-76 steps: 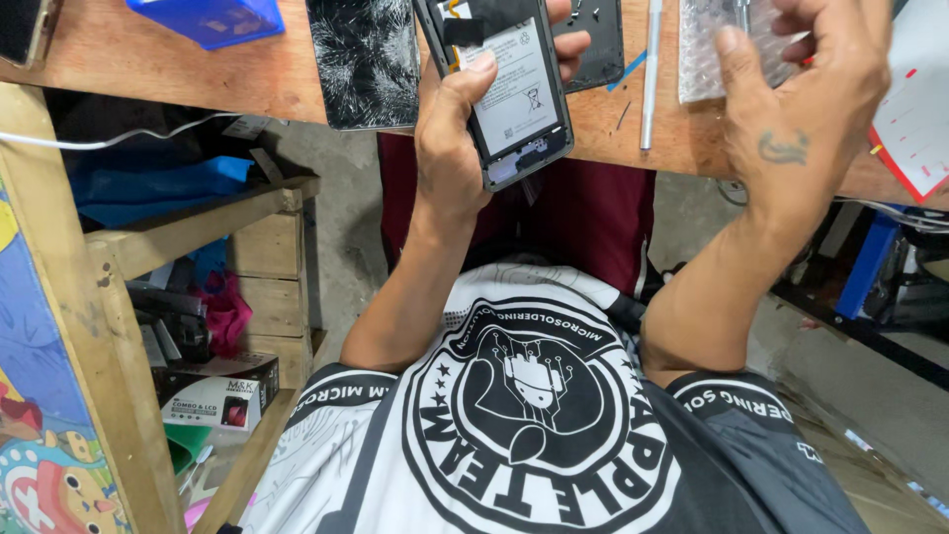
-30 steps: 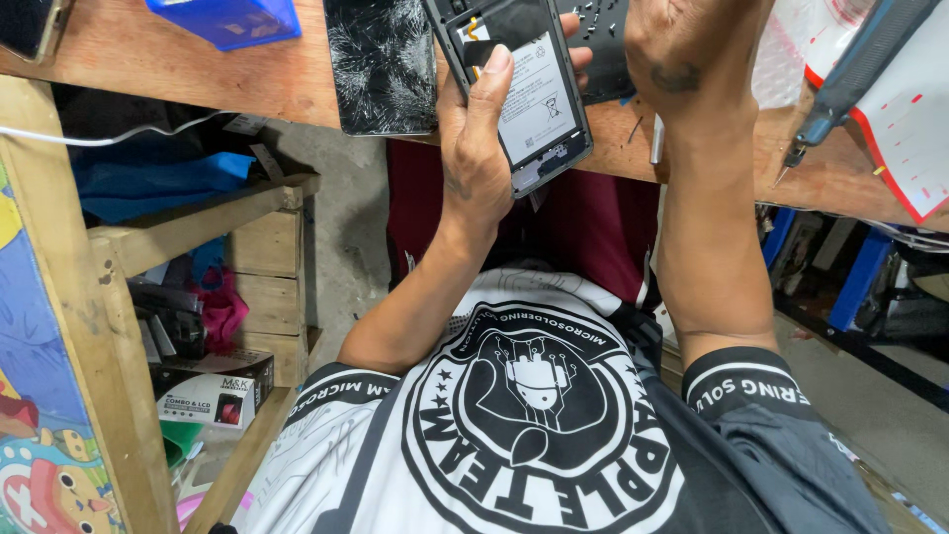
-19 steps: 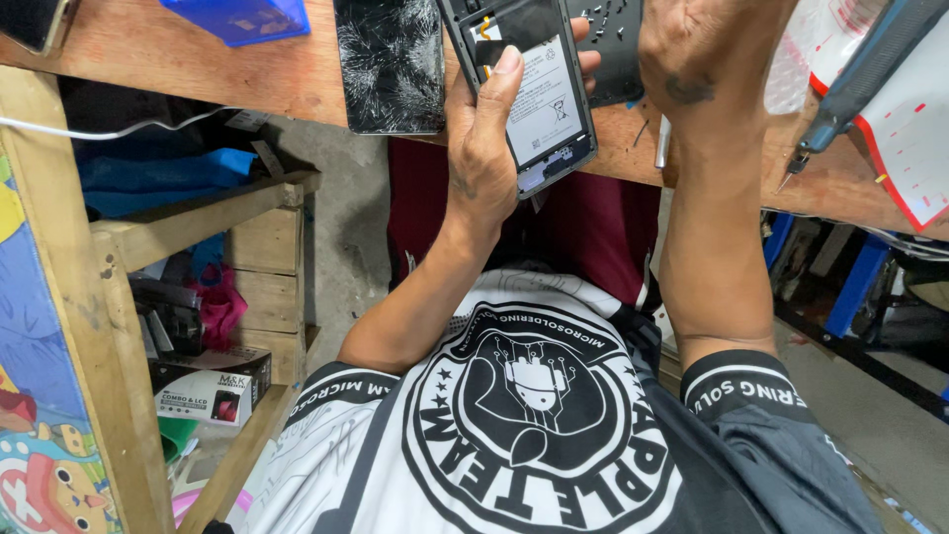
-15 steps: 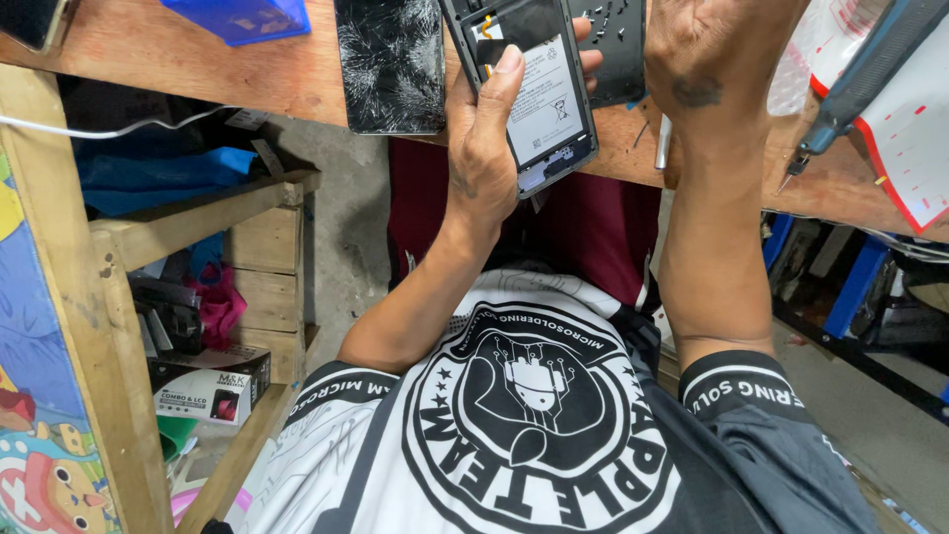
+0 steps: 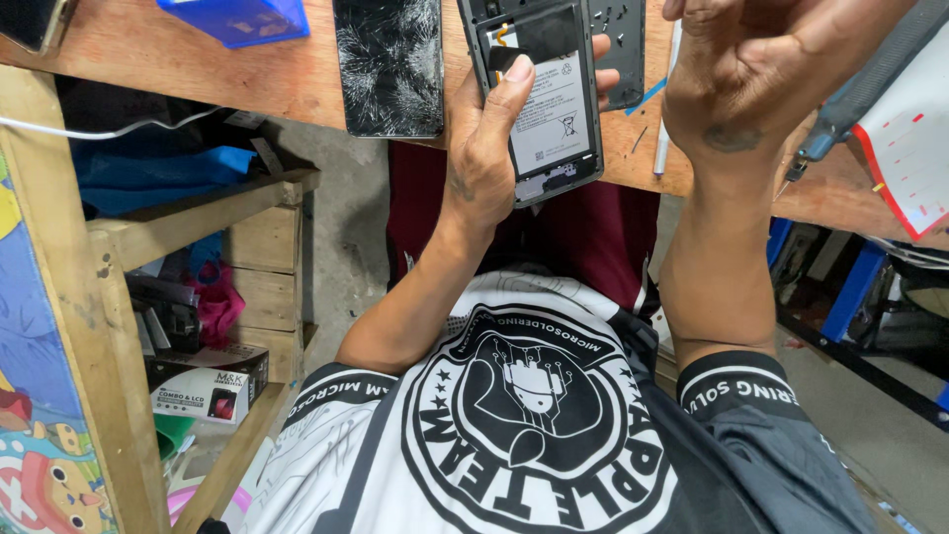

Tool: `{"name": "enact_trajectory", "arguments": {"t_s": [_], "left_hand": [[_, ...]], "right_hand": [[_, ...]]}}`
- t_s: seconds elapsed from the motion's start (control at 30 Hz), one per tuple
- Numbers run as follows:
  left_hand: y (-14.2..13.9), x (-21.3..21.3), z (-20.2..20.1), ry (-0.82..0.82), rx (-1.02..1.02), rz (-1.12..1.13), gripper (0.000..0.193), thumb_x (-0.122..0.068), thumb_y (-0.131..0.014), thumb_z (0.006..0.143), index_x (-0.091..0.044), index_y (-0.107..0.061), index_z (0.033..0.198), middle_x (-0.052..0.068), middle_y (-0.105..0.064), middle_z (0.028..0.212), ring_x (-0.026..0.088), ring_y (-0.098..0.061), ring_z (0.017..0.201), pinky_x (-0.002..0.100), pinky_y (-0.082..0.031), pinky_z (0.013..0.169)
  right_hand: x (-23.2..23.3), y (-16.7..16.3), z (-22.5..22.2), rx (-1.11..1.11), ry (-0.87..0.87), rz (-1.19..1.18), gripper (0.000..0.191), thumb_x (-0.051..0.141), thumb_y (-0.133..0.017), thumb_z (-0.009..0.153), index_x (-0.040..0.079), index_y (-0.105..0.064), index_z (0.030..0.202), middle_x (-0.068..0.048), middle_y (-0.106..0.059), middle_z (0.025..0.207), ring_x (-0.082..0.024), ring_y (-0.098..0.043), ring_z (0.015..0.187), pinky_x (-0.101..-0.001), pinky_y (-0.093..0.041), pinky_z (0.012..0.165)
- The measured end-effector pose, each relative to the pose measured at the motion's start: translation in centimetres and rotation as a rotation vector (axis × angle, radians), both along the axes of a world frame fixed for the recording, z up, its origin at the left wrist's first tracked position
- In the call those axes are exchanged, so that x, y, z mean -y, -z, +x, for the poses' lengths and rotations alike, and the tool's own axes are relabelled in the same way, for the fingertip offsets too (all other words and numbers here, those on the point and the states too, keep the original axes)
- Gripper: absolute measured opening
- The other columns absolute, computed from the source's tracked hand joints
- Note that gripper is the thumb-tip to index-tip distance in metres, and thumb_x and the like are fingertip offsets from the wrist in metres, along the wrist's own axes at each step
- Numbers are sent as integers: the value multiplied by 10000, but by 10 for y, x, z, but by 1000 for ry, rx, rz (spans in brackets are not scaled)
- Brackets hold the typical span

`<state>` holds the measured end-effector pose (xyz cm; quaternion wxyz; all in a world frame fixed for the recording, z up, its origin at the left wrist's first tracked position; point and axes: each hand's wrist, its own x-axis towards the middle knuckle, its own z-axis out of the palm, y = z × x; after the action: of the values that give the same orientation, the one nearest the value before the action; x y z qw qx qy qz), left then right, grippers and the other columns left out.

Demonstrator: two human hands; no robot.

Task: The person disassembles a smartphone, removes the back cover and internal components, then reassembles it and tests the screen. They use a screwdriver to remove and tighten screws while handling the phone and its parts.

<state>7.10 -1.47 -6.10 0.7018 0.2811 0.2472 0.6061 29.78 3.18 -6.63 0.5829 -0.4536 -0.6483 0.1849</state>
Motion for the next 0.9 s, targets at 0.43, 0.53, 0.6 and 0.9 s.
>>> {"name": "enact_trajectory", "arguments": {"t_s": [0.43,0.53,0.6,0.9], "left_hand": [[-2,-1,-1,12,-17,14,407,-230,-380,1180,93,-544,1368,271,-676,1311,336,-738,1138,452,-597,991],[-3,-1,-2,13,-19,10,409,-230,-385,1179,95,-539,1375,272,-677,1307,335,-740,1134,451,-599,987],[-3,-2,-2,13,-20,20,412,-232,-388,1183,97,-545,1374,272,-681,1304,336,-743,1130,451,-600,986],[-6,-1,-4,21,-39,13,413,-235,-386,1184,97,-547,1371,264,-684,1302,336,-746,1126,436,-644,998]], "right_hand": [[-2,-6,-13,40,-34,-8,207,-3,-627,1169,46,-459,1279,-91,-581,1038,-180,-569,837,-304,-509,784],[-2,-7,-14,45,-38,-7,213,-5,-626,1171,47,-454,1285,-92,-582,1040,-180,-572,841,-303,-511,788],[-3,-7,-16,48,-39,-7,216,-6,-625,1173,48,-451,1289,-93,-583,1042,-180,-574,843,-302,-513,790],[-2,-11,-18,57,-51,-7,234,-12,-623,1181,51,-436,1307,-96,-587,1050,-179,-582,854,-298,-521,801]]}}
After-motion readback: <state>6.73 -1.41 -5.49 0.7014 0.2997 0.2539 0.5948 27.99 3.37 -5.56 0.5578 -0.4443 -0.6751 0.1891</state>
